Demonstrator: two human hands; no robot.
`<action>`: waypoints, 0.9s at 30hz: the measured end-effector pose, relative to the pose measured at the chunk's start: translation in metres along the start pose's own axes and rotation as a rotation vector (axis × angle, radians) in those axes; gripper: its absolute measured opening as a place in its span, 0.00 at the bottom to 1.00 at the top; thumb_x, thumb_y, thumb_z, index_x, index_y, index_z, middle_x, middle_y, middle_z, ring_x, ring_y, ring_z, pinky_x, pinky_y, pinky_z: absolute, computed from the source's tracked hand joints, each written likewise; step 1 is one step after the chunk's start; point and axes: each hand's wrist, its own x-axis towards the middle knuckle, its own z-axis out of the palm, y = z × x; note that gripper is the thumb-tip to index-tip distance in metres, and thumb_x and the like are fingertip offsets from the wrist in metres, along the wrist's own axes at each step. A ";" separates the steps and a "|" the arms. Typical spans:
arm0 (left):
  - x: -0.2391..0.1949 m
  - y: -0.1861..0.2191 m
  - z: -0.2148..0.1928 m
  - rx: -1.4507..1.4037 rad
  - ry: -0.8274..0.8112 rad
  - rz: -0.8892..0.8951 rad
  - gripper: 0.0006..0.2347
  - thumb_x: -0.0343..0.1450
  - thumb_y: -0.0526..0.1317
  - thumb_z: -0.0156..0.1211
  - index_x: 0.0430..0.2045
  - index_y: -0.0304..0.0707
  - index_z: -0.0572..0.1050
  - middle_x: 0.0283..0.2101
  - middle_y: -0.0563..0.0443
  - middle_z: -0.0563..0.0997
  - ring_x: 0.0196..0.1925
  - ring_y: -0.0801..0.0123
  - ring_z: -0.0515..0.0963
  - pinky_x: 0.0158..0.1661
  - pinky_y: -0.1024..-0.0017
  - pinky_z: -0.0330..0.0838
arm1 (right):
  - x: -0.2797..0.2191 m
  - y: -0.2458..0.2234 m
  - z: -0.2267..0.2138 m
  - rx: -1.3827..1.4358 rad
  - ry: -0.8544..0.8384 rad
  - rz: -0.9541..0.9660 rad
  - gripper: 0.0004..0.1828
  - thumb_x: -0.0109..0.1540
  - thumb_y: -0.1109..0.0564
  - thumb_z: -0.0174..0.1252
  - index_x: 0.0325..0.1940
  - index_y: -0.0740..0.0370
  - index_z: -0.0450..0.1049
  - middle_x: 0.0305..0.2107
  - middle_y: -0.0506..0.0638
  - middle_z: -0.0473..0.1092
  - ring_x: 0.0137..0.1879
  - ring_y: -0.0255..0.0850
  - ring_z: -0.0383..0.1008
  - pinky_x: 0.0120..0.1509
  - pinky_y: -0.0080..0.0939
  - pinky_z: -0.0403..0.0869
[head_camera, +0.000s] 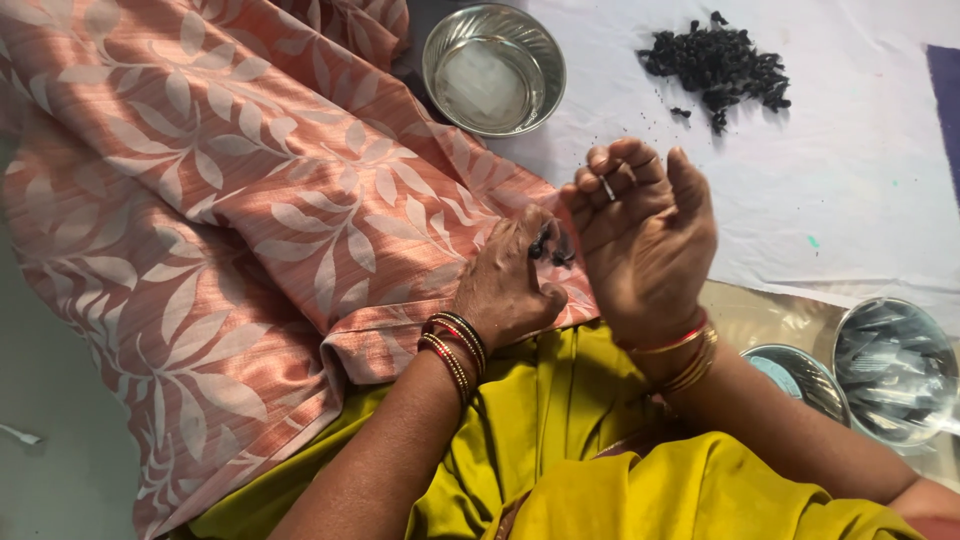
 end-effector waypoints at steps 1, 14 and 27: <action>0.000 -0.002 0.001 -0.038 0.013 0.037 0.22 0.60 0.38 0.61 0.48 0.43 0.66 0.46 0.44 0.76 0.54 0.49 0.77 0.51 0.52 0.75 | 0.003 -0.005 -0.004 0.028 0.009 0.020 0.19 0.72 0.46 0.48 0.48 0.64 0.72 0.42 0.53 0.70 0.50 0.43 0.71 0.65 0.45 0.73; 0.005 0.000 0.004 0.014 0.040 0.094 0.21 0.65 0.42 0.63 0.52 0.42 0.68 0.51 0.42 0.78 0.54 0.45 0.75 0.51 0.52 0.73 | -0.015 -0.014 0.026 -1.758 -0.562 -0.254 0.14 0.59 0.59 0.66 0.48 0.61 0.76 0.50 0.58 0.69 0.44 0.46 0.78 0.44 0.41 0.79; 0.003 -0.005 0.007 0.043 0.027 0.030 0.17 0.65 0.39 0.57 0.47 0.38 0.63 0.42 0.36 0.76 0.50 0.43 0.76 0.50 0.48 0.72 | -0.011 -0.015 0.022 -1.845 -0.330 -0.243 0.07 0.59 0.60 0.67 0.40 0.62 0.78 0.40 0.51 0.74 0.38 0.41 0.80 0.42 0.40 0.79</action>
